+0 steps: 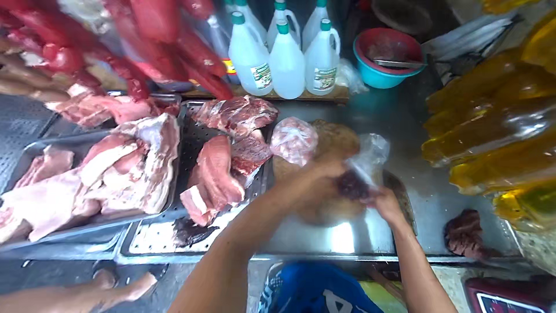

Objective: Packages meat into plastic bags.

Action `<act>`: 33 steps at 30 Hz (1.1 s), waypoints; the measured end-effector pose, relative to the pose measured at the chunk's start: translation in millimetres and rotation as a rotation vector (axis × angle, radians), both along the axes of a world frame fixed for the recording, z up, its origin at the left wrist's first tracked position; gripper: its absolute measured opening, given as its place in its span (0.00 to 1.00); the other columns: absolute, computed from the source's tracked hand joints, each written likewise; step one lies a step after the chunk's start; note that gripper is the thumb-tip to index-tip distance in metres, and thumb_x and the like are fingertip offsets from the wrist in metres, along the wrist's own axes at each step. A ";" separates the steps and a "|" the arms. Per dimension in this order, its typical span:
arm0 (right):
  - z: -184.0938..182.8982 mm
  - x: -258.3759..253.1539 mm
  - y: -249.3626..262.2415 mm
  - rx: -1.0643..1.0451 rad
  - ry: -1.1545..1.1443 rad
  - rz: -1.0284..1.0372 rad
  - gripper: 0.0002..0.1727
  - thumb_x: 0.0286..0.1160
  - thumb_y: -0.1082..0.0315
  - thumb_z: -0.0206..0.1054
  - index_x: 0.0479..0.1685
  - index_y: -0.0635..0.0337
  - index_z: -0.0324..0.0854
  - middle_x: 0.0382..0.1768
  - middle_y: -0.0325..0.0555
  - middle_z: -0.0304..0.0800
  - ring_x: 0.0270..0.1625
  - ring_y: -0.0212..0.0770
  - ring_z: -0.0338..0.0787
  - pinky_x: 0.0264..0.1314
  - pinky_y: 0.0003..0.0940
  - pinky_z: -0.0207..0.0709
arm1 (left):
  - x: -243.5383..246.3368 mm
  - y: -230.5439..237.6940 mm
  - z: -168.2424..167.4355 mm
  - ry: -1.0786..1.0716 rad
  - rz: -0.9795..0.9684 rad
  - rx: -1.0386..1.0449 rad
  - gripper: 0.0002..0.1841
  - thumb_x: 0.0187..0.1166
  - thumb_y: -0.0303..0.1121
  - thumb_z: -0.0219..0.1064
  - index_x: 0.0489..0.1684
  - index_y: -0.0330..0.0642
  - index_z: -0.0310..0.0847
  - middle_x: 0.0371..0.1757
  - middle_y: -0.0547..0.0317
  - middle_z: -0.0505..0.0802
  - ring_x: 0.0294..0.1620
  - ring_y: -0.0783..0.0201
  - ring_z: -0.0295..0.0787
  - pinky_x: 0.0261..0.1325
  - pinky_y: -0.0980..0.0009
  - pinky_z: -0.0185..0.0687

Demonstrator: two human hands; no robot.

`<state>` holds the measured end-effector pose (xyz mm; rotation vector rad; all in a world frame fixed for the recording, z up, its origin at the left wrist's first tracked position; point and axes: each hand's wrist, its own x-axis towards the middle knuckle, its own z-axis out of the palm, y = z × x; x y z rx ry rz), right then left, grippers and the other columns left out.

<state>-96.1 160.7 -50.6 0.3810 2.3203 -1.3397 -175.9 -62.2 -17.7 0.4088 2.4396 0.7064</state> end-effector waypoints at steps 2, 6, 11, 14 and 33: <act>-6.4 13.3 -2.4 -0.083 0.088 -0.132 0.19 0.93 0.66 0.52 0.69 0.71 0.77 0.48 0.59 0.93 0.40 0.45 0.96 0.46 0.44 0.92 | 17.0 -8.0 -11.9 0.043 -0.052 0.035 0.32 0.81 0.60 0.65 0.55 0.32 0.87 0.57 0.33 0.91 0.64 0.35 0.86 0.67 0.30 0.75; -17.8 43.1 -16.9 -0.169 0.310 -0.279 0.26 0.88 0.67 0.59 0.80 0.69 0.59 0.54 0.59 0.82 0.36 0.41 0.93 0.38 0.40 0.92 | 73.7 -8.7 -27.0 0.167 0.060 -0.002 0.41 0.60 0.51 0.86 0.68 0.31 0.80 0.70 0.35 0.85 0.74 0.36 0.79 0.75 0.35 0.75; -31.9 76.0 -32.8 -0.224 0.446 -0.294 0.11 0.83 0.72 0.63 0.54 0.68 0.68 0.39 0.43 0.85 0.36 0.33 0.95 0.42 0.33 0.94 | 112.9 24.3 -24.2 0.105 0.320 0.135 0.34 0.66 0.31 0.82 0.70 0.23 0.75 0.75 0.29 0.77 0.72 0.35 0.79 0.67 0.44 0.85; -32.1 85.7 -42.5 -0.287 0.429 -0.277 0.08 0.82 0.74 0.62 0.50 0.64 0.67 0.38 0.40 0.84 0.34 0.32 0.94 0.42 0.34 0.94 | 113.4 31.9 -20.1 0.012 0.312 0.206 0.33 0.65 0.30 0.81 0.70 0.22 0.74 0.71 0.27 0.80 0.72 0.33 0.79 0.67 0.40 0.82; 162.2 -37.3 -9.7 -0.116 0.728 -0.100 0.11 0.88 0.64 0.59 0.56 0.64 0.69 0.33 0.46 0.89 0.21 0.38 0.91 0.24 0.34 0.89 | 12.2 33.9 99.5 -0.301 0.797 0.909 0.32 0.92 0.57 0.48 0.80 0.39 0.72 0.81 0.35 0.75 0.81 0.40 0.71 0.74 0.36 0.70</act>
